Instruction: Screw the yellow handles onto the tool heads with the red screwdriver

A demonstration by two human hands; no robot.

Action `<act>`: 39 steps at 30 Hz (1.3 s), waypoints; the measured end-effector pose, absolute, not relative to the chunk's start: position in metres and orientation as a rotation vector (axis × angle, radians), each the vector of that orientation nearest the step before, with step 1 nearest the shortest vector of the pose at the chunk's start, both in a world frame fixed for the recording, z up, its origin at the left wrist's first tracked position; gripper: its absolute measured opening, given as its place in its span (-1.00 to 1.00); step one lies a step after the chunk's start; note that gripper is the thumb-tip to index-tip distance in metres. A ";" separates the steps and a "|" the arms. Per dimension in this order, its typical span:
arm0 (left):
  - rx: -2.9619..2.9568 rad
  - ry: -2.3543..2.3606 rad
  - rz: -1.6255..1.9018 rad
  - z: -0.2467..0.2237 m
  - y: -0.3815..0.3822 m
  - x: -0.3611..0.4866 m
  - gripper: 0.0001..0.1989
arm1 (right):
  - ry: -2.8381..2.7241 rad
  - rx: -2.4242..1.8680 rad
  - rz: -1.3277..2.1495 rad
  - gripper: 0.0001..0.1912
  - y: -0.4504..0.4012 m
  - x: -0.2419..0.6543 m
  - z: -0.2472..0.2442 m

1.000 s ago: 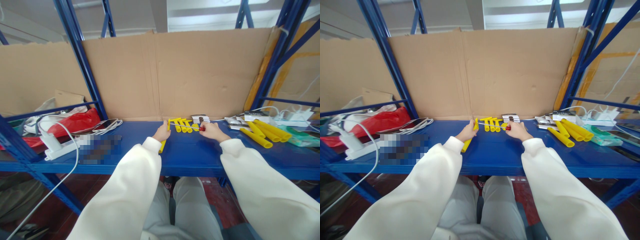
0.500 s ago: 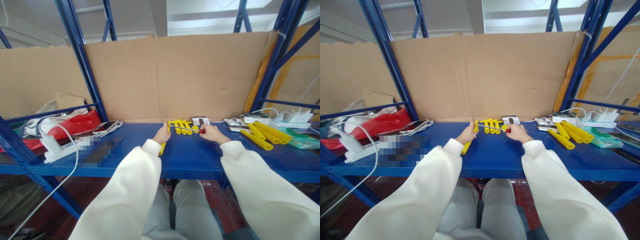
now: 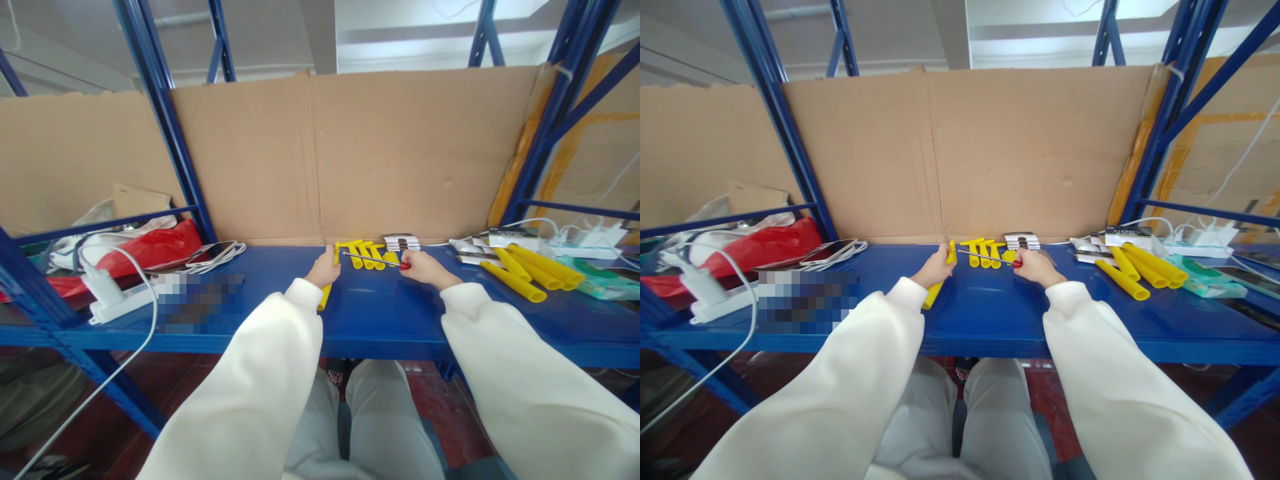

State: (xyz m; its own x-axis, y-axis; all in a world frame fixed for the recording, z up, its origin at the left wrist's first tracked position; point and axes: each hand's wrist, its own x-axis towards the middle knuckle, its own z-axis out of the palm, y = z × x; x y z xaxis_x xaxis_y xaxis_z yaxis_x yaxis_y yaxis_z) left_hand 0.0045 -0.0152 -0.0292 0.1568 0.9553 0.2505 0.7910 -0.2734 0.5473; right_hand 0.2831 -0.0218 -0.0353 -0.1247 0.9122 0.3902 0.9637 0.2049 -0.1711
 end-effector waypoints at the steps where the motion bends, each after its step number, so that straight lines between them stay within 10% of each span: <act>1: 2.146 1.694 0.824 -0.029 -0.015 0.004 -0.63 | -2.088 -1.736 -0.164 -0.88 -0.021 0.284 -0.036; 39: 2.722 1.210 0.717 -0.024 -0.045 0.063 -0.65 | -1.828 -0.990 0.767 -0.43 -0.029 0.251 -0.033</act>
